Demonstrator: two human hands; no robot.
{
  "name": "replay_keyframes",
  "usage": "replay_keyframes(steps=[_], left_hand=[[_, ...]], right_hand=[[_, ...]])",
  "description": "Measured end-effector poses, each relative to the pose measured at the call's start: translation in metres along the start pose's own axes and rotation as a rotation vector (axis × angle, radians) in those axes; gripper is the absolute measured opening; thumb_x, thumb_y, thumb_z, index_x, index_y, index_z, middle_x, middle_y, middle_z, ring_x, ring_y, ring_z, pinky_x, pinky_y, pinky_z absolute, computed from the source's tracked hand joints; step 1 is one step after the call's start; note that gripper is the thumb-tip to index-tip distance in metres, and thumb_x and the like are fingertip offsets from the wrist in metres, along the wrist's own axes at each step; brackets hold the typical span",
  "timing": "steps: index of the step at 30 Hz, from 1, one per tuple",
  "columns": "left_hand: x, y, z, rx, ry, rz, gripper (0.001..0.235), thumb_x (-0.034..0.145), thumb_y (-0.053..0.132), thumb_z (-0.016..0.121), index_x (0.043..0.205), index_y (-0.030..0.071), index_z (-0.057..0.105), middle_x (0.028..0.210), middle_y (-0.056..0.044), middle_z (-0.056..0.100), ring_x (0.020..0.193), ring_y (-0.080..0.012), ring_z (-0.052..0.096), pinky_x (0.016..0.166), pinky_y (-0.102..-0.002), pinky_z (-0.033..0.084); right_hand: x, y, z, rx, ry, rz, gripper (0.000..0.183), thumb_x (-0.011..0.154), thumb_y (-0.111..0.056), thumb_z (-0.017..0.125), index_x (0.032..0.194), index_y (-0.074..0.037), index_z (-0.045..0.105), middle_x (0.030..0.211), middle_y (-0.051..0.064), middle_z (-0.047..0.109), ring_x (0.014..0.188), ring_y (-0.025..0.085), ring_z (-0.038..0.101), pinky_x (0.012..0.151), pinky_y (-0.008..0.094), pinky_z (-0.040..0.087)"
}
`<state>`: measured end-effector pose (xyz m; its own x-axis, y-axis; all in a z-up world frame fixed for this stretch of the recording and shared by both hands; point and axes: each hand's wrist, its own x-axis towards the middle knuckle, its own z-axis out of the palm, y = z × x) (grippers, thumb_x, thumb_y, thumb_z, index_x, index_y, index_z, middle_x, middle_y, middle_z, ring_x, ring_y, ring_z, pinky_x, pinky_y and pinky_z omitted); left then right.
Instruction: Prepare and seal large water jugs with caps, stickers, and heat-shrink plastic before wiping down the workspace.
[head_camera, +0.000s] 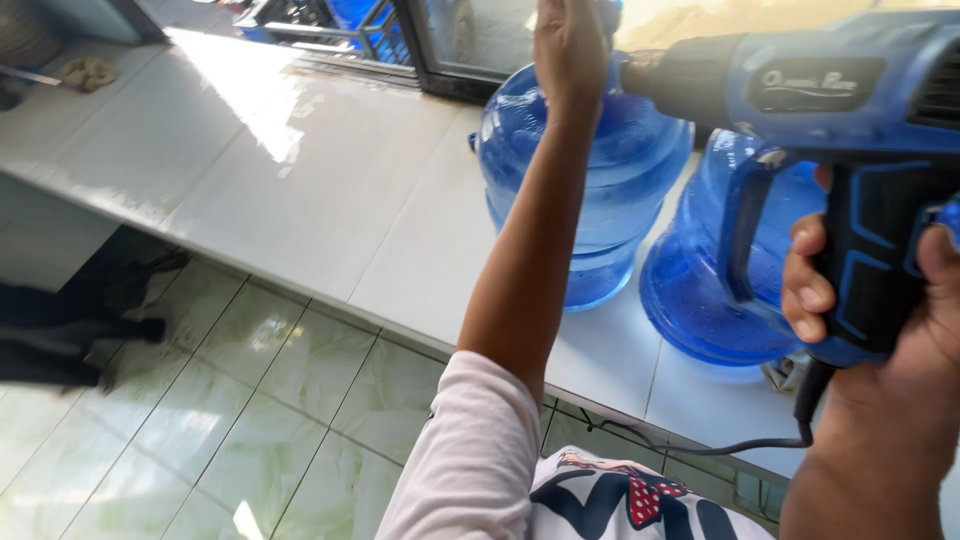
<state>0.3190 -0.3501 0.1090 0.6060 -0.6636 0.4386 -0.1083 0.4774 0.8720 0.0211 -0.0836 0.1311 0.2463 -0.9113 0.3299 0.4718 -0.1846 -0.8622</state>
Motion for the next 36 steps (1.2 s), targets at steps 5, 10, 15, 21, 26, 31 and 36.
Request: replay_keyframes(steps=[5, 10, 15, 21, 26, 31, 36], left_hand=[[0.047, -0.085, 0.007, -0.150, 0.019, -0.028, 0.038, 0.105, 0.022, 0.057, 0.094, -0.014, 0.057, 0.072, -0.014, 0.050, 0.067, -0.0191, 0.042, 0.056, -0.039, 0.041], [0.061, -0.110, -0.002, -0.361, -0.062, -0.187, 0.026, 0.097, 0.018, 0.053, 0.095, -0.007, 0.060, 0.074, -0.013, 0.059, 0.061, -0.0184, 0.054, 0.052, -0.038, 0.046], [0.014, -0.025, 0.000, -0.070, 0.074, -0.163, 0.024, 0.092, 0.017, 0.055, 0.093, -0.006, 0.061, 0.075, -0.014, 0.064, 0.062, -0.0180, 0.059, 0.052, -0.038, 0.050], [0.002, 0.006, -0.008, 0.098, 0.025, -0.048, 0.040, 0.099, 0.030, 0.047, 0.111, -0.006, 0.059, 0.093, -0.016, 0.064, 0.082, -0.0232, 0.059, 0.071, -0.038, 0.045], [0.019, 0.018, -0.095, 0.072, -0.113, -0.070, 0.056, 0.105, 0.042, 0.037, 0.131, -0.005, 0.052, 0.118, -0.022, 0.059, 0.110, -0.0291, 0.054, 0.091, -0.041, 0.038], [0.034, -0.001, -0.101, 0.010, -0.321, -0.104, 0.073, 0.110, 0.054, 0.027, 0.150, -0.005, 0.046, 0.142, -0.027, 0.054, 0.137, -0.0348, 0.049, 0.111, -0.044, 0.030], [0.018, -0.002, -0.031, 0.102, -0.246, -0.213, 0.090, 0.099, 0.068, 0.028, 0.152, -0.004, 0.036, 0.146, -0.030, 0.048, 0.138, -0.0400, 0.045, 0.112, -0.058, 0.037]], right_hand=[[0.013, 0.006, -0.017, -0.068, -0.029, 0.030, 0.075, 0.110, -0.057, 0.052, 0.152, 0.004, 0.039, 0.105, 0.013, 0.053, 0.076, 0.016, 0.050, 0.057, 0.028, 0.040], [0.030, 0.018, -0.048, -0.076, -0.121, 0.057, 0.071, 0.114, -0.059, 0.046, 0.154, -0.001, 0.037, 0.108, 0.008, 0.054, 0.077, 0.013, 0.050, 0.059, 0.027, 0.040], [0.034, 0.041, -0.095, 0.286, -0.203, 0.144, 0.056, 0.123, -0.041, 0.043, 0.162, -0.001, 0.041, 0.111, 0.011, 0.058, 0.077, 0.013, 0.052, 0.065, 0.026, 0.044], [0.028, 0.010, -0.064, 0.258, -0.149, 0.144, 0.054, 0.125, -0.042, 0.043, 0.161, -0.002, 0.043, 0.109, 0.011, 0.058, 0.079, 0.015, 0.054, 0.064, 0.027, 0.045], [0.019, -0.001, -0.061, -0.135, -0.103, 0.003, 0.063, 0.119, -0.050, 0.038, 0.156, 0.000, 0.040, 0.107, 0.008, 0.053, 0.078, 0.013, 0.048, 0.062, 0.028, 0.039], [0.011, -0.016, -0.073, -0.160, -0.028, -0.009, 0.070, 0.113, -0.056, 0.041, 0.152, 0.001, 0.040, 0.107, 0.009, 0.054, 0.076, 0.015, 0.049, 0.059, 0.029, 0.039], [0.006, -0.015, -0.093, 0.229, -0.058, 0.022, 0.063, 0.119, -0.048, 0.046, 0.154, 0.004, 0.045, 0.107, 0.015, 0.057, 0.075, 0.018, 0.052, 0.063, 0.030, 0.044]])
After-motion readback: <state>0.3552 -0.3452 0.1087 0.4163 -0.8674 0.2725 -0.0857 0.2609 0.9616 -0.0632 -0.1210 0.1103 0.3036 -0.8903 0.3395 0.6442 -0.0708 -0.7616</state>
